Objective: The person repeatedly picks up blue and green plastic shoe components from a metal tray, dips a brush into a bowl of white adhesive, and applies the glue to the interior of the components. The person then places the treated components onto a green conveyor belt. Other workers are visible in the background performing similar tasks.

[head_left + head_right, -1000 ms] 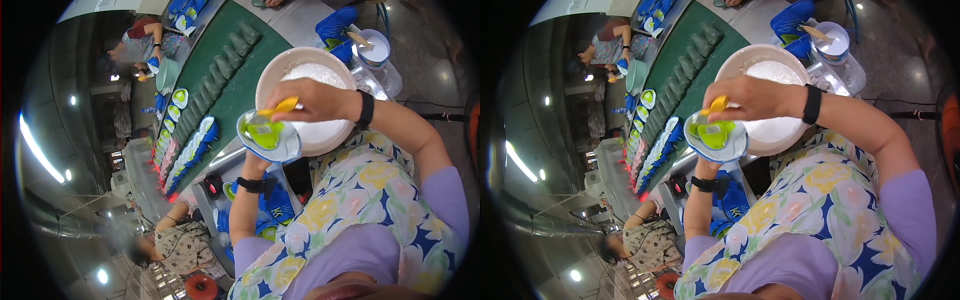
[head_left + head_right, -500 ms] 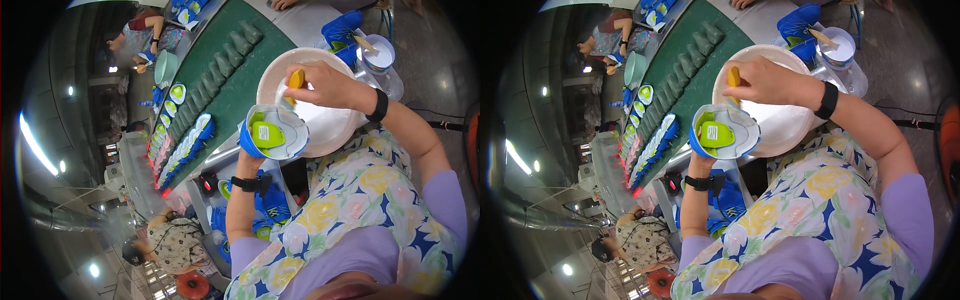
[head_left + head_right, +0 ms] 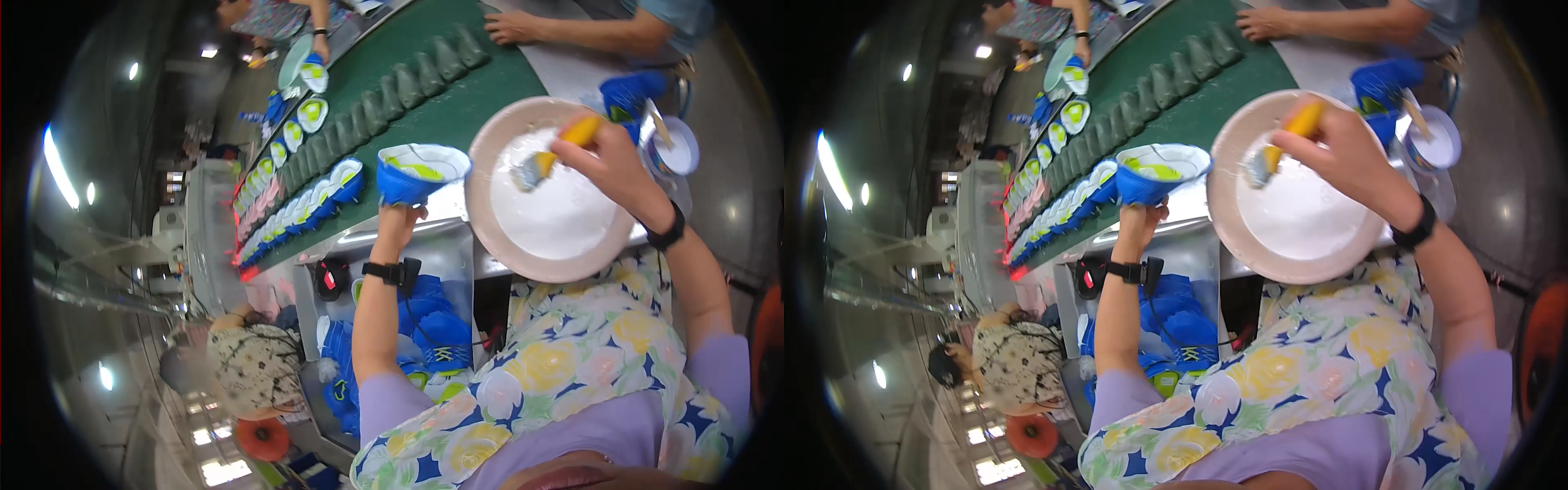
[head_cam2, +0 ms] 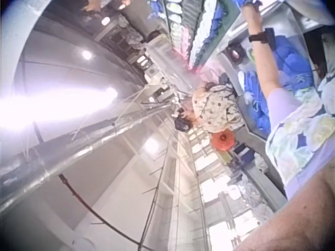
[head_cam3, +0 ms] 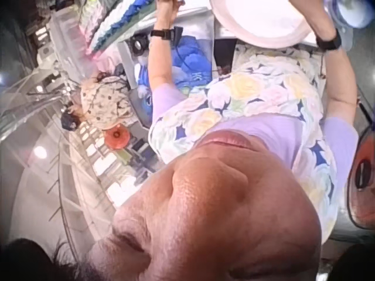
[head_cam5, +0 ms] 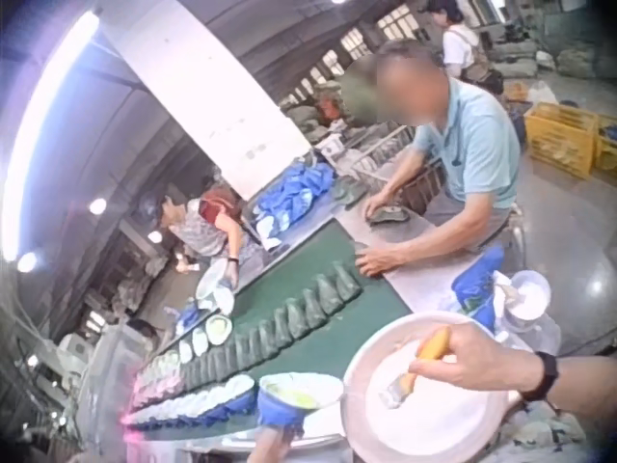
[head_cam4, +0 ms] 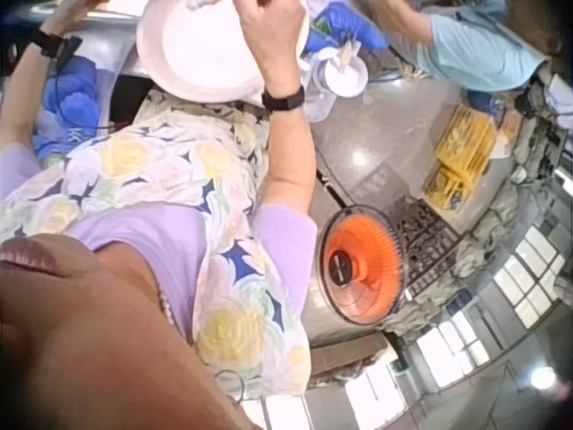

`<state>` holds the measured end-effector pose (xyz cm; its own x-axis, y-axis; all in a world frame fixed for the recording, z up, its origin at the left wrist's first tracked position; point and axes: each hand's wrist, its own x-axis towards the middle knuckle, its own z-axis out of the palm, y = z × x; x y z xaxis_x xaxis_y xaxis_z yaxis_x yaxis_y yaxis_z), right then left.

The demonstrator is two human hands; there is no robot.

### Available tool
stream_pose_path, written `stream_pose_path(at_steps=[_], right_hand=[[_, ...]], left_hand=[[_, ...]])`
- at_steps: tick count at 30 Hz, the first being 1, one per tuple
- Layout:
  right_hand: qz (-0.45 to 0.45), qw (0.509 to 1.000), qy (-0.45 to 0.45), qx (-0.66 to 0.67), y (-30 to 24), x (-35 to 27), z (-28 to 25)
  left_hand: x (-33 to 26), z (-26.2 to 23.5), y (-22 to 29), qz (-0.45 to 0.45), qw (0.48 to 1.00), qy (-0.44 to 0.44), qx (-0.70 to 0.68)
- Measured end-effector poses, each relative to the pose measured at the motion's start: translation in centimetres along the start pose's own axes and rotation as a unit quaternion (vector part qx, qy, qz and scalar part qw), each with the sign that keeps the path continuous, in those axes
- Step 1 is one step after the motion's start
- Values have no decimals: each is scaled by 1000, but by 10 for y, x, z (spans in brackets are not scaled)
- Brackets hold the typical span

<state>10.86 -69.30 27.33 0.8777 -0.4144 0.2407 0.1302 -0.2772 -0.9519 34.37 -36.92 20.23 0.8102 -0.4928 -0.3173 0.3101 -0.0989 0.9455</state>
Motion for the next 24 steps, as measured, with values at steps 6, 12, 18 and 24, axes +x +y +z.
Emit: stream_pose_path(at_steps=[6,12,18,24], right_hand=[[151,987,7,46,24,-8,-8],[194,978,-64,32,35,0,9],[219,973,-75,2,58,-9,-2],[164,981,-101,-8,46,-13,13]], left_hand=[[92,-80,-14,9,993,83,-81],[127,-187,-61,-58,950,308,-13],[-2,-105,64,15,994,87,63],[-124,-78,37,120,816,-111,554]])
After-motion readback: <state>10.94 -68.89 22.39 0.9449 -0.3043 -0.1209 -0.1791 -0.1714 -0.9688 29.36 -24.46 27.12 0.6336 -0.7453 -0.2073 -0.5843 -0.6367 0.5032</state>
